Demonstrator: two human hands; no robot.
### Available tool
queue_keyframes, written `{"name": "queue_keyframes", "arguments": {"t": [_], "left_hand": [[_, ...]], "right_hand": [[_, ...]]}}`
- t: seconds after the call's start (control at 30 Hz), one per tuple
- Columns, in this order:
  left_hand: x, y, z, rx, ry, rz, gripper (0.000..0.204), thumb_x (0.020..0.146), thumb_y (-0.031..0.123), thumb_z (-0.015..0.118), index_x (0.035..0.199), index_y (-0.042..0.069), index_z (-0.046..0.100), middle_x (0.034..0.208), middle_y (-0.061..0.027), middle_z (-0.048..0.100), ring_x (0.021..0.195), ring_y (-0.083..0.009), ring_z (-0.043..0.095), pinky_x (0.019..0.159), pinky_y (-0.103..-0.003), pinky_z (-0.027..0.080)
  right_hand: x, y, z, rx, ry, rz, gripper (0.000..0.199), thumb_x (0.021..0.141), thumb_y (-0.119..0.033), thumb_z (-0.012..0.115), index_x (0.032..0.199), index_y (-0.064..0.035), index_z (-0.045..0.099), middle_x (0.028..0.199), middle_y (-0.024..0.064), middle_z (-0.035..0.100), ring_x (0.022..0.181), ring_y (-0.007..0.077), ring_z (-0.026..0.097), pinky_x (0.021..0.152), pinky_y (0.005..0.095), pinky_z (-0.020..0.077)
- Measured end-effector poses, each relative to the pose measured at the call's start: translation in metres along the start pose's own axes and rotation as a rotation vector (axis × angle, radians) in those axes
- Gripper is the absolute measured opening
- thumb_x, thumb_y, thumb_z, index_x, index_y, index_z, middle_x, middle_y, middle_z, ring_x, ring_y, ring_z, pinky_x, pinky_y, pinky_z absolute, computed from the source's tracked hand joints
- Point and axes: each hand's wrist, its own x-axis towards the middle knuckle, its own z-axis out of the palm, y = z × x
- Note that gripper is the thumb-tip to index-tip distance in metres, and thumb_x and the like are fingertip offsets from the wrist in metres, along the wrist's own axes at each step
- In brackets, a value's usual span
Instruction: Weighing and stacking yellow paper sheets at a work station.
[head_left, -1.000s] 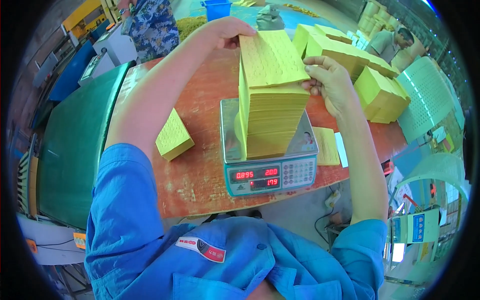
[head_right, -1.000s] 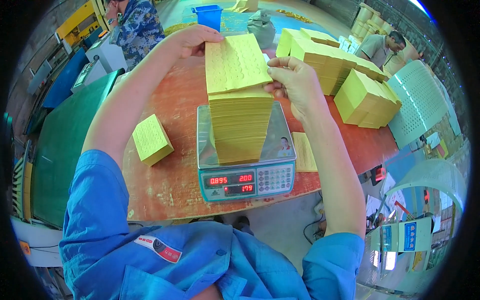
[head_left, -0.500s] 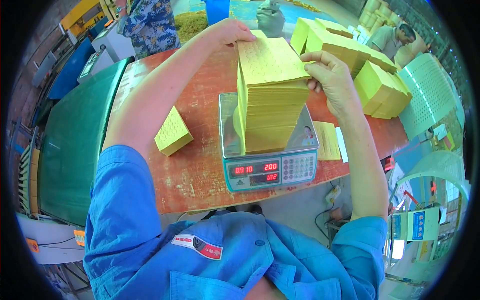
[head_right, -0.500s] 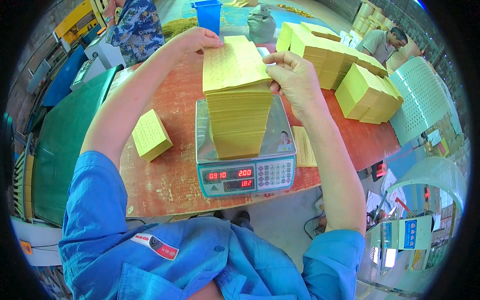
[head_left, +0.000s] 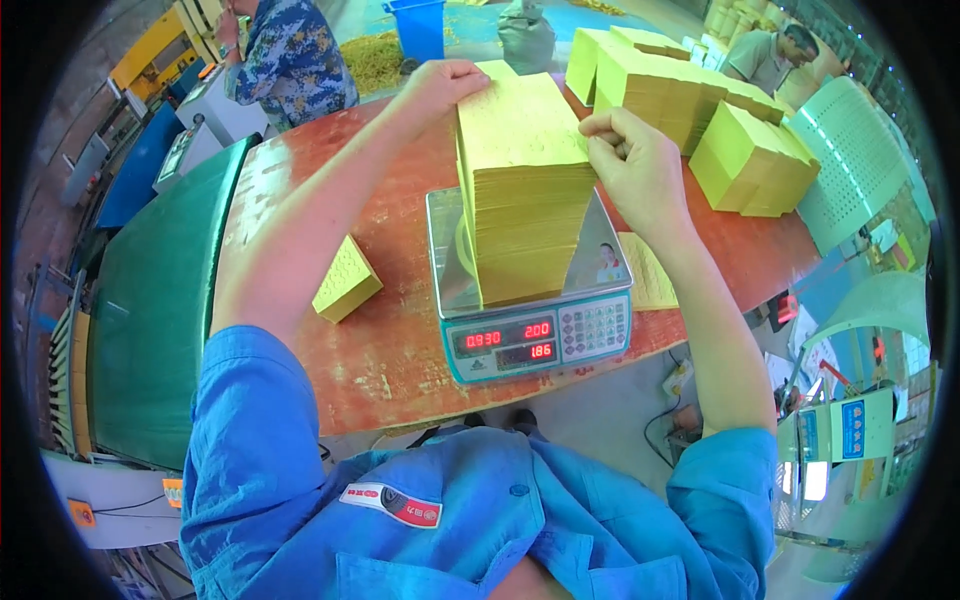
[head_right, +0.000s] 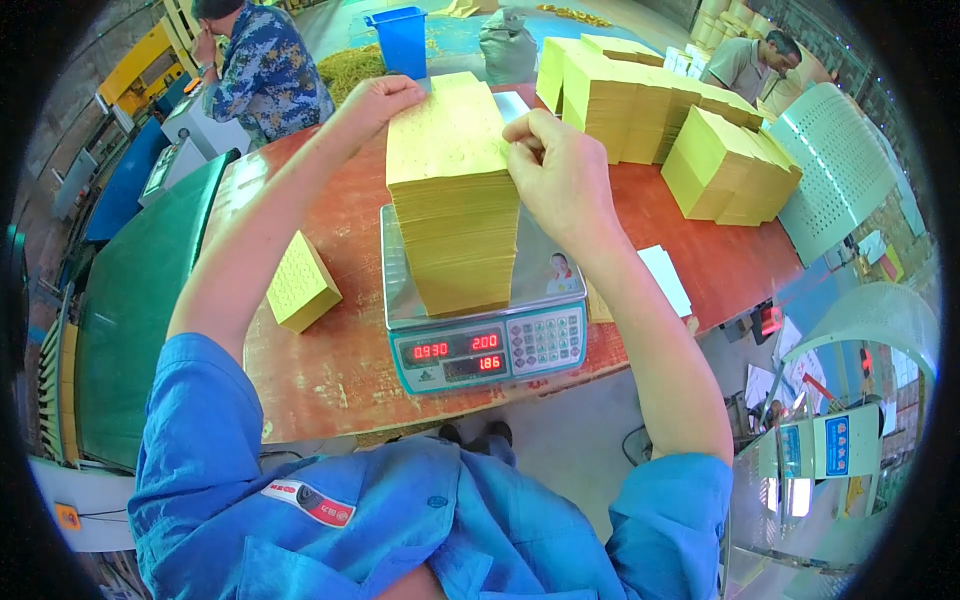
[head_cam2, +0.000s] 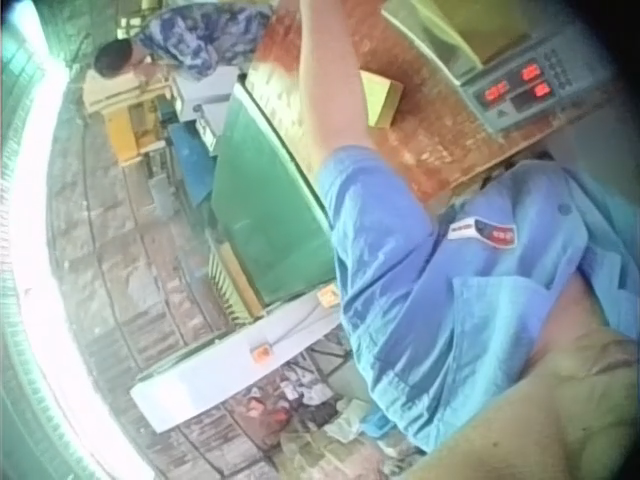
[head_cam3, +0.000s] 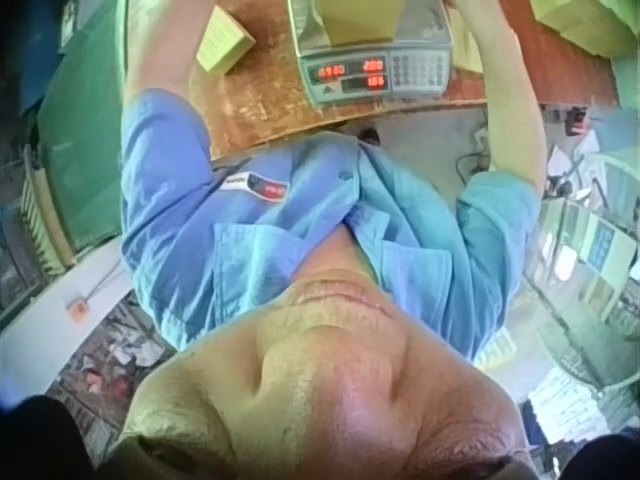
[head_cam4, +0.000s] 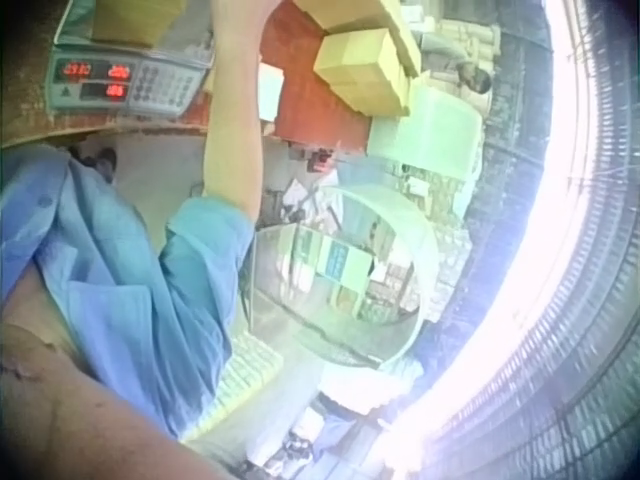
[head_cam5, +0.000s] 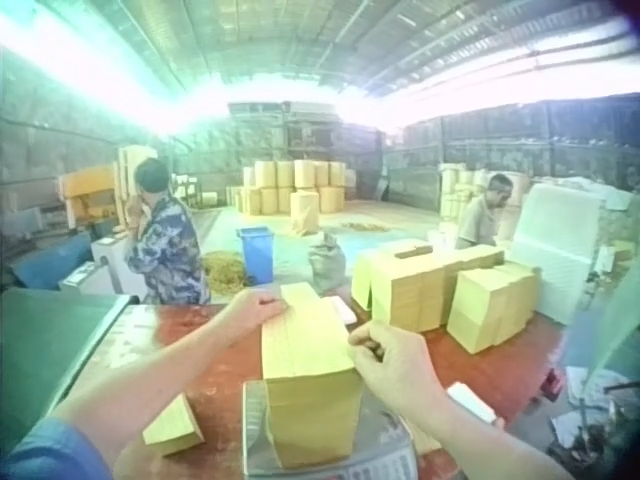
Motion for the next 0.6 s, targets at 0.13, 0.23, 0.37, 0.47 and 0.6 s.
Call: {"name": "queue_keyframes", "arguments": {"t": [0.13,0.23,0.37,0.47,0.6], "left_hand": [[-0.009,-0.002,0.004,0.033,0.067,-0.070,0.029,0.093,0.032,0.060,0.102,0.005,0.068,0.091,0.0000,0.066,0.083,-0.0075,0.059,0.078,-0.025,0.046],[-0.024,0.008,0.007,-0.052,0.173,-0.154,0.040,0.094,0.040,0.055,0.116,0.006,0.062,0.106,-0.0060,0.064,0.092,-0.0129,0.060,0.082,-0.028,0.046],[-0.039,-0.002,-0.009,-0.321,0.413,-0.291,0.063,0.097,0.050,0.045,0.140,0.004,0.040,0.128,-0.0216,0.054,0.117,-0.0259,0.053,0.089,-0.035,0.047],[-0.075,-0.019,-0.029,-0.472,0.505,-0.404,0.073,0.094,0.057,0.046,0.143,0.004,0.036,0.129,-0.0195,0.053,0.119,-0.0253,0.050,0.092,-0.039,0.045],[-0.126,-0.027,-0.057,-0.462,0.598,-0.542,0.081,0.090,0.061,0.049,0.145,0.004,0.031,0.138,-0.0210,0.043,0.125,-0.0287,0.044,0.097,-0.045,0.042]], "right_hand": [[-0.006,0.003,0.003,-0.062,0.018,-0.069,0.014,0.082,-0.004,0.058,0.094,-0.0009,0.065,0.074,0.0091,0.063,0.067,0.0157,0.060,0.062,0.0305,0.0470],[-0.010,0.009,0.000,0.069,0.032,-0.047,0.015,0.084,-0.005,0.059,0.097,-0.0028,0.065,0.074,0.0065,0.061,0.067,0.0125,0.058,0.061,0.0290,0.0465],[-0.012,0.036,-0.017,0.220,0.098,0.089,0.014,0.087,-0.006,0.059,0.098,-0.0029,0.066,0.077,0.0027,0.062,0.067,0.0089,0.057,0.062,0.0263,0.0467],[-0.022,0.068,-0.033,0.384,0.073,0.167,0.013,0.089,-0.008,0.058,0.098,-0.0025,0.066,0.081,0.0001,0.063,0.068,0.0065,0.057,0.062,0.0237,0.0469],[-0.035,0.113,-0.054,0.414,-0.023,0.299,0.015,0.091,-0.008,0.055,0.100,-0.0021,0.066,0.085,0.0017,0.064,0.070,0.0078,0.058,0.063,0.0224,0.0460]]}}
